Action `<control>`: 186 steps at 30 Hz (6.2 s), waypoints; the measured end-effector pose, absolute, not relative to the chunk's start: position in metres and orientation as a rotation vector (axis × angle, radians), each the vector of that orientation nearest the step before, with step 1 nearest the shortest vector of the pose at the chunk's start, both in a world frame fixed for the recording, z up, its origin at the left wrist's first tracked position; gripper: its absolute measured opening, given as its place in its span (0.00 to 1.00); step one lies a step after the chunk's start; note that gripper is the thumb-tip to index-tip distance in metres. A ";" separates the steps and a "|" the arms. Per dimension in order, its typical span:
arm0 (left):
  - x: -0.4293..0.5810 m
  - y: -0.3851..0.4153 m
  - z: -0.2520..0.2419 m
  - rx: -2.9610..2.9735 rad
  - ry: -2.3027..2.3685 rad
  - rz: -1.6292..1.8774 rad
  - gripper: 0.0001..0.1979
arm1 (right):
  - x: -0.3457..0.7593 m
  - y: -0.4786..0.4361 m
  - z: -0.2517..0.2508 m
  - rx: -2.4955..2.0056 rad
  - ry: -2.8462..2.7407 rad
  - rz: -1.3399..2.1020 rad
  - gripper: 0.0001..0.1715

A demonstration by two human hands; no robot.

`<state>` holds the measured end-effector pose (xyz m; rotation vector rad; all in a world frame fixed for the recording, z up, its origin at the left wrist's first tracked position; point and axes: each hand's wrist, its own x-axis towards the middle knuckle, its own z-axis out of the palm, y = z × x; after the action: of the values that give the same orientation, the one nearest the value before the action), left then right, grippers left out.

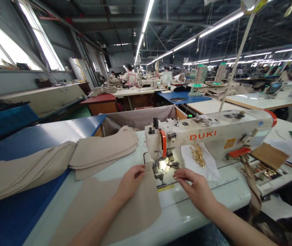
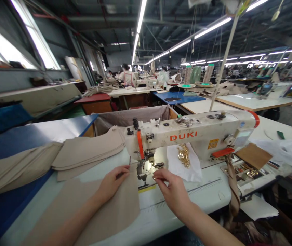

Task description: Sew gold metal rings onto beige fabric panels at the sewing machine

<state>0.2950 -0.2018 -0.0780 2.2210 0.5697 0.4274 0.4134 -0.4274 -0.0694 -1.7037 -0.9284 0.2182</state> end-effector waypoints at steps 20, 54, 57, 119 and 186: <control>0.265 -0.242 -0.074 1.875 0.621 0.306 0.12 | 0.388 -0.361 -0.102 -1.386 -0.610 0.636 0.07; 0.237 -0.284 -0.063 1.146 0.670 0.088 0.19 | 0.358 -0.397 -0.077 -1.204 -0.437 1.024 0.16; 0.238 -0.287 -0.066 1.185 0.661 0.071 0.16 | 0.357 -0.397 -0.076 -1.205 -0.465 1.005 0.16; 0.241 -0.299 -0.056 1.705 0.669 0.461 0.07 | 0.352 -0.418 -0.066 -1.495 -0.732 0.714 0.06; 0.288 -0.241 -0.101 2.699 0.106 0.857 0.09 | 0.410 -0.372 -0.107 -2.046 -1.894 -0.205 0.06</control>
<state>0.2877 -0.2413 -0.1014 2.6993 0.1059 0.8565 0.4102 -0.3716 -0.1070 -2.0459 -1.8936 -0.2045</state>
